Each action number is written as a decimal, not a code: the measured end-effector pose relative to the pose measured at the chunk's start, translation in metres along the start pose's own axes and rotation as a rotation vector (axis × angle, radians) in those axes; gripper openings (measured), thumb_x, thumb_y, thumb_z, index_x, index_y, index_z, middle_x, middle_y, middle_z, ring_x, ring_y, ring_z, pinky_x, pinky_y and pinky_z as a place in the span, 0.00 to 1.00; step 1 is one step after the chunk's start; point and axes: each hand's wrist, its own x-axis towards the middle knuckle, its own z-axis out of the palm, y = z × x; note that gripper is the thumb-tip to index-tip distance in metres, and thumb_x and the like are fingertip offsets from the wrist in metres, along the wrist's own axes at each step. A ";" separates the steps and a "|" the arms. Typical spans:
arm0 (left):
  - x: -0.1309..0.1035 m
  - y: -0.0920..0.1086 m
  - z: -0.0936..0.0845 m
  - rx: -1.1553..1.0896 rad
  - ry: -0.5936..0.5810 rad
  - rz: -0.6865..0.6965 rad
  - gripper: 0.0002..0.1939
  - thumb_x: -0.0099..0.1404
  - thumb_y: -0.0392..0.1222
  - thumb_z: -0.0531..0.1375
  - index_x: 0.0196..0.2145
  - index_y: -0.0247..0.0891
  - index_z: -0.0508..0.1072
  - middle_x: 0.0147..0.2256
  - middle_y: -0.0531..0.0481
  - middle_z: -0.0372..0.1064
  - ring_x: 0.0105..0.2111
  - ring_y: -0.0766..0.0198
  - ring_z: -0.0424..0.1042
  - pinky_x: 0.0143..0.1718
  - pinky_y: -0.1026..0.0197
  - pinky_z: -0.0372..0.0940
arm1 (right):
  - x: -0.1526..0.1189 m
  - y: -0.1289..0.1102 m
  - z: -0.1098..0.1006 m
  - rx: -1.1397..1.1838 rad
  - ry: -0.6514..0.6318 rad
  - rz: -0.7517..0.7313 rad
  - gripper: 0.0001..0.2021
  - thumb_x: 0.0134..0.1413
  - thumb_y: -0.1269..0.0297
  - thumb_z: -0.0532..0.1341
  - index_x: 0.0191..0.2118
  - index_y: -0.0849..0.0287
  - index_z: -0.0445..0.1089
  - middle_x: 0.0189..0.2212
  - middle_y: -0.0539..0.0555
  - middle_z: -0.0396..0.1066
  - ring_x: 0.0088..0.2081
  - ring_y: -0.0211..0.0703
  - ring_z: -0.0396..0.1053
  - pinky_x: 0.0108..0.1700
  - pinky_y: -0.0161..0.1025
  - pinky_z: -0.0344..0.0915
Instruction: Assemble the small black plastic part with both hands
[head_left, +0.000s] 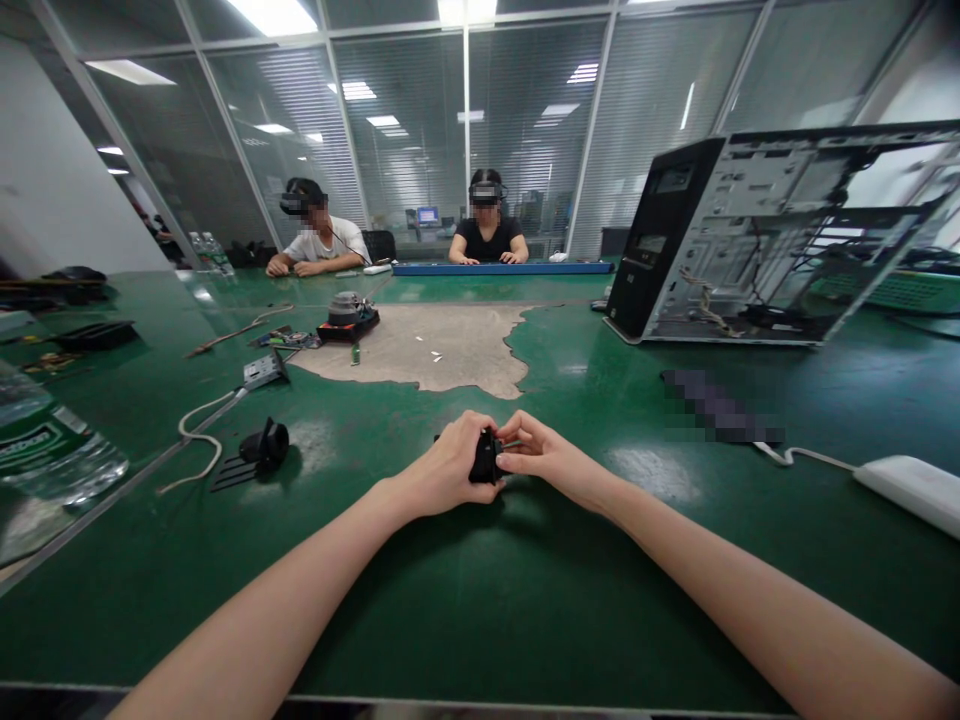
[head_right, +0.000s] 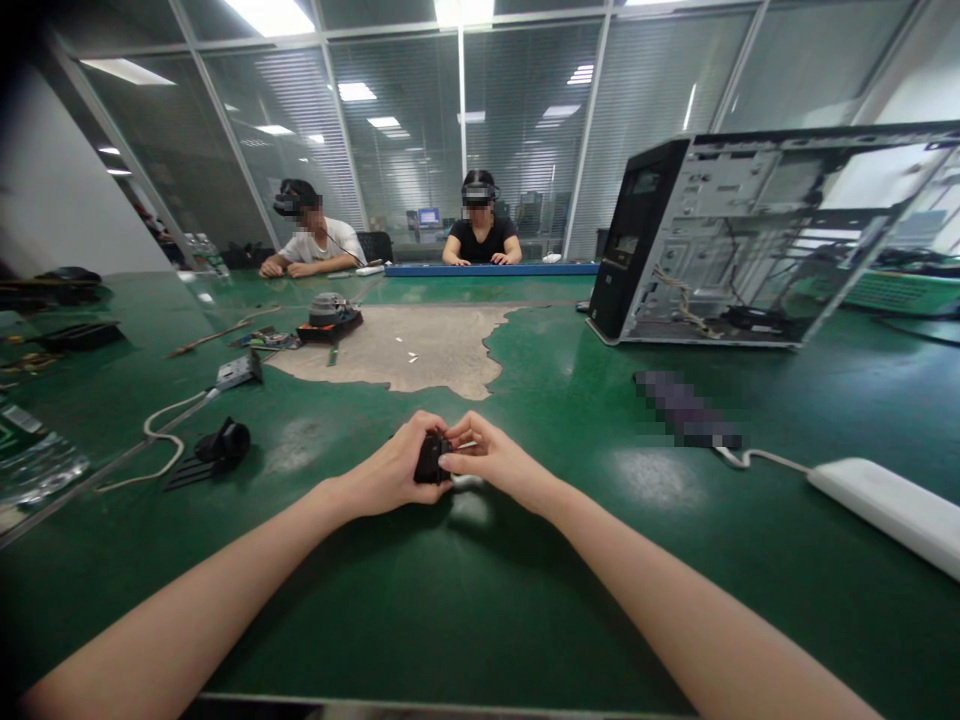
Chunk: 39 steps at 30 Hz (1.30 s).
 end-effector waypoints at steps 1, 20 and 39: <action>0.000 0.000 0.000 0.002 0.001 0.002 0.27 0.48 0.41 0.61 0.44 0.39 0.54 0.41 0.47 0.56 0.39 0.58 0.61 0.40 0.54 0.59 | 0.001 0.001 0.001 0.001 0.019 0.004 0.12 0.42 0.61 0.62 0.31 0.58 0.60 0.30 0.49 0.65 0.34 0.37 0.64 0.38 0.38 0.62; 0.000 0.000 -0.002 0.025 -0.019 0.027 0.28 0.49 0.40 0.61 0.45 0.38 0.52 0.41 0.46 0.55 0.41 0.58 0.60 0.42 0.55 0.59 | 0.007 0.006 0.002 0.053 0.075 0.072 0.11 0.43 0.61 0.62 0.31 0.59 0.62 0.30 0.49 0.64 0.32 0.37 0.63 0.37 0.38 0.61; 0.001 0.000 -0.002 0.034 -0.030 0.010 0.26 0.49 0.41 0.60 0.44 0.38 0.52 0.40 0.47 0.55 0.40 0.58 0.60 0.41 0.55 0.59 | 0.005 0.005 -0.002 0.043 0.007 0.073 0.12 0.42 0.65 0.63 0.35 0.59 0.62 0.33 0.50 0.65 0.36 0.38 0.63 0.40 0.39 0.60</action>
